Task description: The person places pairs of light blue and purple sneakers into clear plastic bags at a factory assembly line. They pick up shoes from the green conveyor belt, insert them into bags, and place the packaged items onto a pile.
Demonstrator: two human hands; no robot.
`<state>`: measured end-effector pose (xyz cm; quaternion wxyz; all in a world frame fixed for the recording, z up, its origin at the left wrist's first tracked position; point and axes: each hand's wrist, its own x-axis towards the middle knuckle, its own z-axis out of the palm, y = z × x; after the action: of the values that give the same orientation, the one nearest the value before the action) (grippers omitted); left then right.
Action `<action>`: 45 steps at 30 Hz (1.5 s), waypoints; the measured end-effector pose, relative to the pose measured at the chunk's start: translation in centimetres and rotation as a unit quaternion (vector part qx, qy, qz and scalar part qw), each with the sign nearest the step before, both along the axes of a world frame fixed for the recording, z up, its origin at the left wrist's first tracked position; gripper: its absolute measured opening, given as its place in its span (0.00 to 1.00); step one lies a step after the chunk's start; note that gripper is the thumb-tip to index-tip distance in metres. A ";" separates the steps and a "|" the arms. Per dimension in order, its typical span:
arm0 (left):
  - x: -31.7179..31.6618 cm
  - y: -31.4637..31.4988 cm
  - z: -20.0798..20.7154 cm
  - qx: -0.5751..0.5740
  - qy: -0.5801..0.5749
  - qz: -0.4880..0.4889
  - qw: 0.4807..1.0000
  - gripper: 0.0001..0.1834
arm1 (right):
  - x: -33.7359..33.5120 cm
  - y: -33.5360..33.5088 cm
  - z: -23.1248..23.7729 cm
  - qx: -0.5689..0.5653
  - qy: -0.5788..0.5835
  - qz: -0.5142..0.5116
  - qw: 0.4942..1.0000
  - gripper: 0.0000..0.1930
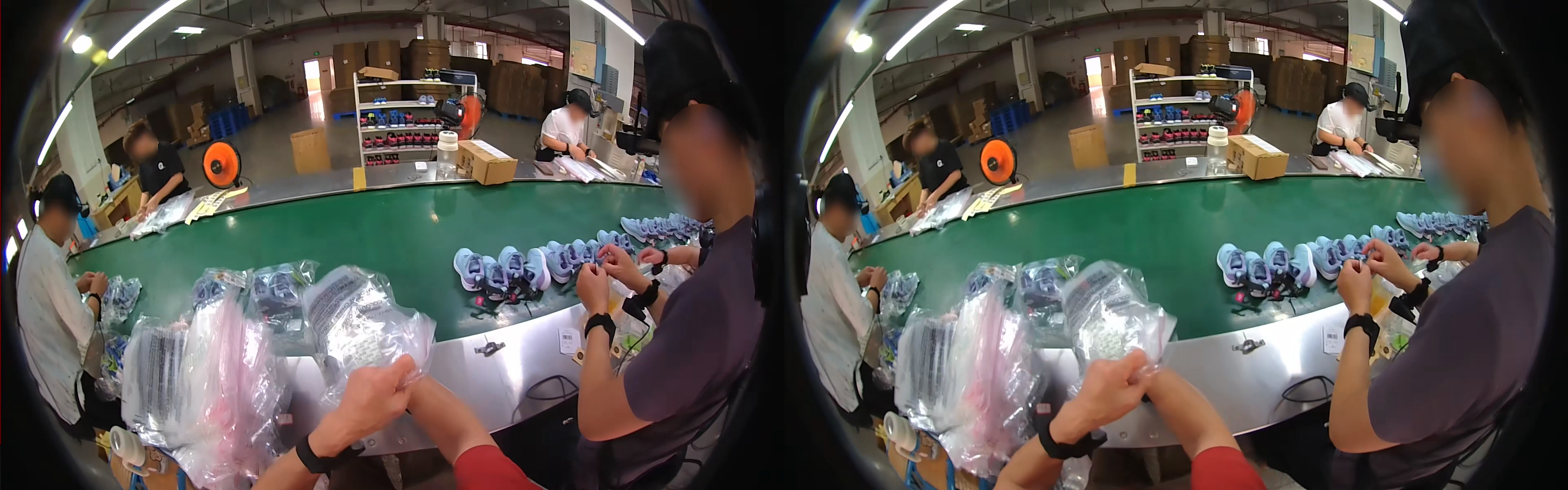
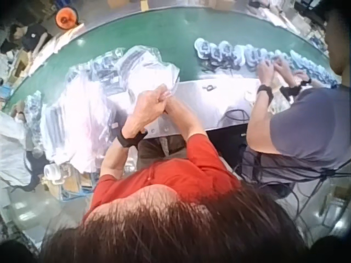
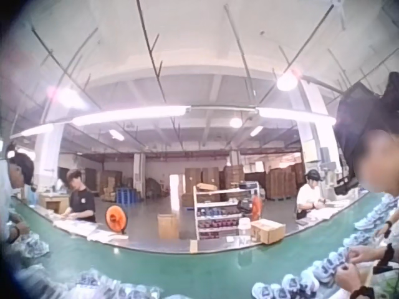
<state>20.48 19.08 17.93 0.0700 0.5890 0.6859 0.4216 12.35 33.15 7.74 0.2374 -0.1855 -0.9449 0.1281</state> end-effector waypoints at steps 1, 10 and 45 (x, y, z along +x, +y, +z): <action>0.3 0.3 -0.2 -0.002 -0.020 -0.009 1.000 0.11 | -0.9 1.6 0.6 0.000 0.001 -0.020 1.000 0.17; -1.8 -2.3 -2.4 0.093 -0.342 0.145 0.924 0.08 | -0.6 4.5 -3.8 -0.084 -0.105 0.046 0.990 0.18; 9.0 -6.6 -5.0 -0.040 0.011 -0.350 0.936 0.09 | 15.8 -6.2 -0.1 -0.026 -0.043 0.101 0.994 0.12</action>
<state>29.53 12.43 12.95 0.2291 0.7930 0.4535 0.3362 28.12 26.99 7.62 0.1770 -0.1006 -0.9645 0.1681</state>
